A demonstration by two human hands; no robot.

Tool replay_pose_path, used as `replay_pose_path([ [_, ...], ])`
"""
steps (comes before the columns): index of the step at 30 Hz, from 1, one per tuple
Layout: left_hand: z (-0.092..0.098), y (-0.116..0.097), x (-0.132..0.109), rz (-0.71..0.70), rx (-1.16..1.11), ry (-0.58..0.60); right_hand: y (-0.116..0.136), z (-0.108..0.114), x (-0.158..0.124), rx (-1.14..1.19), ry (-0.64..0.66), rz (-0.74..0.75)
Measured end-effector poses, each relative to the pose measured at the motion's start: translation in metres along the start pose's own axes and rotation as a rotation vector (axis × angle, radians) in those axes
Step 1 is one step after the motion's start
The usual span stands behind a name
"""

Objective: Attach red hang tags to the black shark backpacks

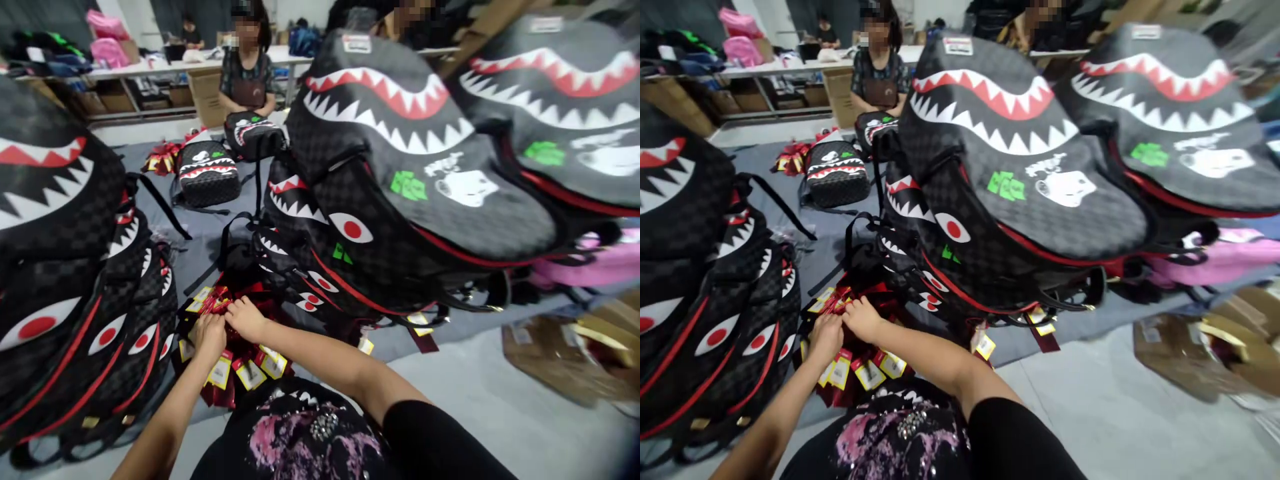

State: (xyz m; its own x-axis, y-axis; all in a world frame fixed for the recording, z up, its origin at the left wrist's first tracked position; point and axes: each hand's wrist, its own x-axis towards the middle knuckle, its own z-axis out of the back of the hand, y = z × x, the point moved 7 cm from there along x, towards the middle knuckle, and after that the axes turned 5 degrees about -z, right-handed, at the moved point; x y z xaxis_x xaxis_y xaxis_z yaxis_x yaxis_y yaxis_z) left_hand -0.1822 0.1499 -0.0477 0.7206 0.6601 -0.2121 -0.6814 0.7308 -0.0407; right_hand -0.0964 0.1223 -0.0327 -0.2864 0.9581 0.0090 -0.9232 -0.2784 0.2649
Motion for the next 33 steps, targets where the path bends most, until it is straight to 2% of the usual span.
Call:
replay_pose_path([
  [3, 0.003, -0.002, -0.004, -0.023, 0.033, 0.103, -0.004, -0.007, -0.004, -0.009, 0.020, -0.011],
  [9, 0.022, 0.004, -0.010, -0.079, 0.053, 0.257, -0.017, -0.005, -0.016, 0.028, 0.029, -0.027],
  [13, 0.038, 0.025, -0.018, -0.033, 0.096, 0.333, -0.034, 0.000, -0.023, 0.056, 0.022, -0.134],
  [16, 0.056, 0.044, -0.026, 0.032, 0.111, 0.351, -0.041, 0.023, -0.028, 0.089, -0.048, -0.197],
  [18, 0.075, 0.040, -0.026, 0.013, -0.002, 0.236, -0.033, 0.052, -0.035, 0.117, -0.129, -0.174],
  [20, 0.096, 0.021, -0.023, -0.059, -0.218, 0.053, -0.022, 0.089, -0.053, 0.143, -0.202, -0.126],
  [23, 0.120, -0.020, -0.013, -0.198, -0.489, -0.137, -0.026, 0.156, -0.110, 0.146, -0.375, -0.141],
  [25, 0.132, -0.048, -0.003, -0.287, -0.569, -0.204, -0.049, 0.212, -0.172, 0.088, -0.778, -0.302],
  [26, 0.139, -0.063, 0.003, -0.331, -0.596, -0.238, -0.063, 0.232, -0.204, 0.032, -0.935, -0.415],
  [27, 0.146, -0.077, 0.009, -0.378, -0.617, -0.269, -0.074, 0.244, -0.229, -0.047, -1.003, -0.518],
  [28, 0.154, -0.092, 0.014, -0.426, -0.634, -0.299, -0.084, 0.252, -0.247, -0.132, -1.003, -0.584],
  [30, 0.169, -0.121, 0.025, -0.520, -0.654, -0.349, -0.097, 0.253, -0.264, -0.256, -0.895, -0.636],
  [32, 0.185, -0.149, 0.035, -0.591, -0.658, -0.399, -0.103, 0.244, -0.270, -0.257, -0.805, -0.613],
  [33, 0.192, -0.160, 0.039, -0.615, -0.654, -0.426, -0.105, 0.239, -0.274, -0.205, -0.812, -0.601],
])
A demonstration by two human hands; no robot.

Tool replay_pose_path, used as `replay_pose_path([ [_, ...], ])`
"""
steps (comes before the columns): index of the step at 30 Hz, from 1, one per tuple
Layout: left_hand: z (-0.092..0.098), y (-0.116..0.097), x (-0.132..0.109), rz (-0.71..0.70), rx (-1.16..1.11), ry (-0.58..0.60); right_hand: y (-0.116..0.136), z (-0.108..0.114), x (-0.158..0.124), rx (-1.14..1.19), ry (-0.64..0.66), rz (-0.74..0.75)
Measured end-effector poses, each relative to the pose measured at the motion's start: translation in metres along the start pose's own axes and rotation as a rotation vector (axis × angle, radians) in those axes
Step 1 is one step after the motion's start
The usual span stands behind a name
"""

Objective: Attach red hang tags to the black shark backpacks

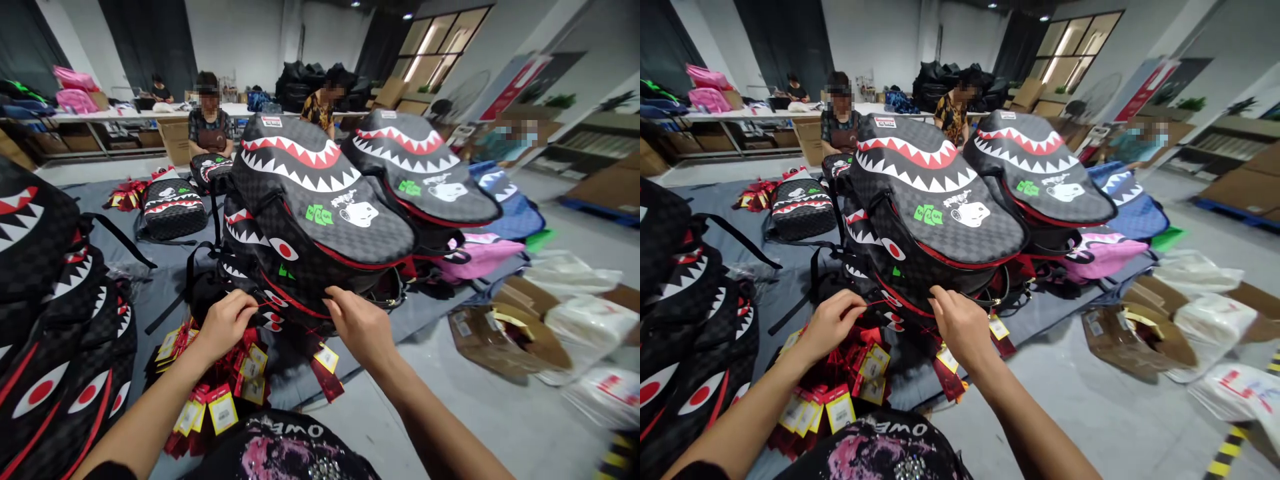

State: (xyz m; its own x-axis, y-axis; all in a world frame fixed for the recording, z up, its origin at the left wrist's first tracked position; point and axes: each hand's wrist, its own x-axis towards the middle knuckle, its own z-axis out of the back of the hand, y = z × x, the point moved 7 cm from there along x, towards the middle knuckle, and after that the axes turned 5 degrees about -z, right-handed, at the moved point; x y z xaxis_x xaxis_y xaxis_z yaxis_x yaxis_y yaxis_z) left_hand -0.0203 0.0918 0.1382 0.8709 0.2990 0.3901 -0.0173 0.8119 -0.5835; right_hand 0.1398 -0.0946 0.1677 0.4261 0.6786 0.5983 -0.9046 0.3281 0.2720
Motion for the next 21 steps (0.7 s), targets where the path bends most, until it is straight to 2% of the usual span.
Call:
replay_pose_path([
  [5, -0.011, -0.027, 0.037, -0.100, 0.090, -0.037, -0.018, 0.001, -0.023, 0.302, -0.105, -0.170],
  [11, -0.024, -0.044, 0.057, -0.134, 0.160, 0.036, -0.022, -0.007, -0.022, 0.311, -0.065, -0.198],
  [15, -0.041, -0.059, 0.073, -0.125, 0.184, 0.141, -0.020, 0.000, -0.017, 0.225, -0.061, -0.192],
  [17, -0.051, -0.064, 0.082, -0.072, 0.060, 0.211, -0.023, 0.010, -0.018, 0.207, -0.091, -0.235],
  [18, -0.058, -0.064, 0.085, -0.024, -0.071, 0.275, -0.027, 0.017, -0.020, 0.203, -0.130, -0.281],
  [21, -0.083, -0.064, 0.082, 0.115, -0.618, 0.569, -0.043, 0.037, -0.022, 0.258, -0.261, -0.480],
])
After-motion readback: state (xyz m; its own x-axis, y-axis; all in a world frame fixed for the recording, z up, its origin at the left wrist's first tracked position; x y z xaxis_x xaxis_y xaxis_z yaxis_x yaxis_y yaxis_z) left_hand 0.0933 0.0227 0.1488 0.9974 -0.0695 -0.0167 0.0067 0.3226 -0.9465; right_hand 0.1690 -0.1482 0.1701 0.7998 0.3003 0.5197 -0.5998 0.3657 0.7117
